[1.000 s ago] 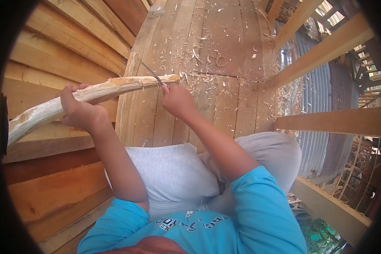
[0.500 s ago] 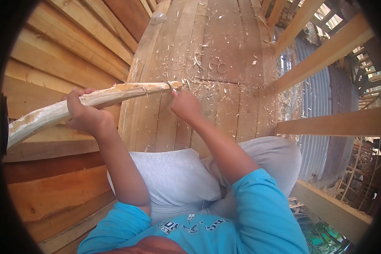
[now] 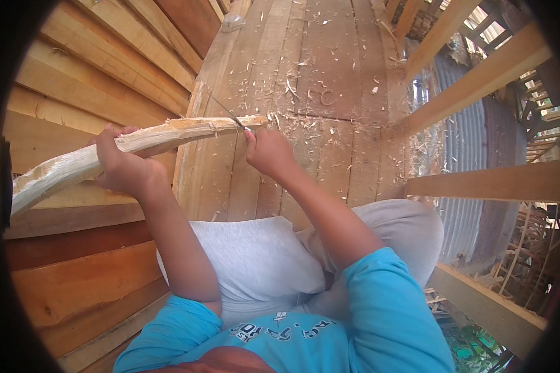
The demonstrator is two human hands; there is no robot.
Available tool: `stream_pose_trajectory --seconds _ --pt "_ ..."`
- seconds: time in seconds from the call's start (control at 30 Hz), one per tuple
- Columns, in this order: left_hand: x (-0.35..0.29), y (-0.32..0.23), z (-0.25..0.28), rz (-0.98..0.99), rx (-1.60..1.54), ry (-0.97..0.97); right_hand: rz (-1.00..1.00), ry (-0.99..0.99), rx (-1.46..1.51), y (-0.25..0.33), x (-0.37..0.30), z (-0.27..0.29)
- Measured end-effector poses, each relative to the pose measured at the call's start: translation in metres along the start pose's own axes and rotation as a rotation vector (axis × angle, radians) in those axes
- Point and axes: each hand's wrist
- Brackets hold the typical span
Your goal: The person is carving a long piece of wood using a knife. They are seated on the floor and methodically shave off thin layers of wood, creating shavings that fall onto the floor.
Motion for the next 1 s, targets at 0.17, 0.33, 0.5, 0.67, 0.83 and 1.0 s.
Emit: stream_pose_trajectory --seconds 0.17,0.33,0.5,0.67,0.83,1.0 --pt "0.004 0.000 0.005 -0.020 0.033 0.004 -0.056 0.003 -0.006 0.024 -0.007 -0.001" --pt "0.003 -0.003 0.000 -0.010 0.000 0.010 -0.010 -0.015 -0.044 0.004 0.002 -0.001" --pt "0.006 0.000 0.003 0.001 0.001 -0.029 0.028 -0.056 -0.179 0.011 0.004 0.009" --pt "0.006 -0.001 0.003 -0.014 0.003 -0.020 0.009 -0.068 -0.242 0.016 0.003 0.013" --pt "0.006 0.000 0.003 -0.042 0.007 -0.019 -0.026 -0.090 -0.274 0.023 0.001 0.014" --pt "0.007 0.002 0.004 -0.056 0.000 0.046 -0.105 -0.111 -0.311 0.024 0.001 0.016"
Point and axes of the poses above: each hand's wrist, its own x-axis towards the middle knuckle, its own z-axis out of the back of the hand, y = z × x, and after that the axes turned 9 degrees about x, right-handed
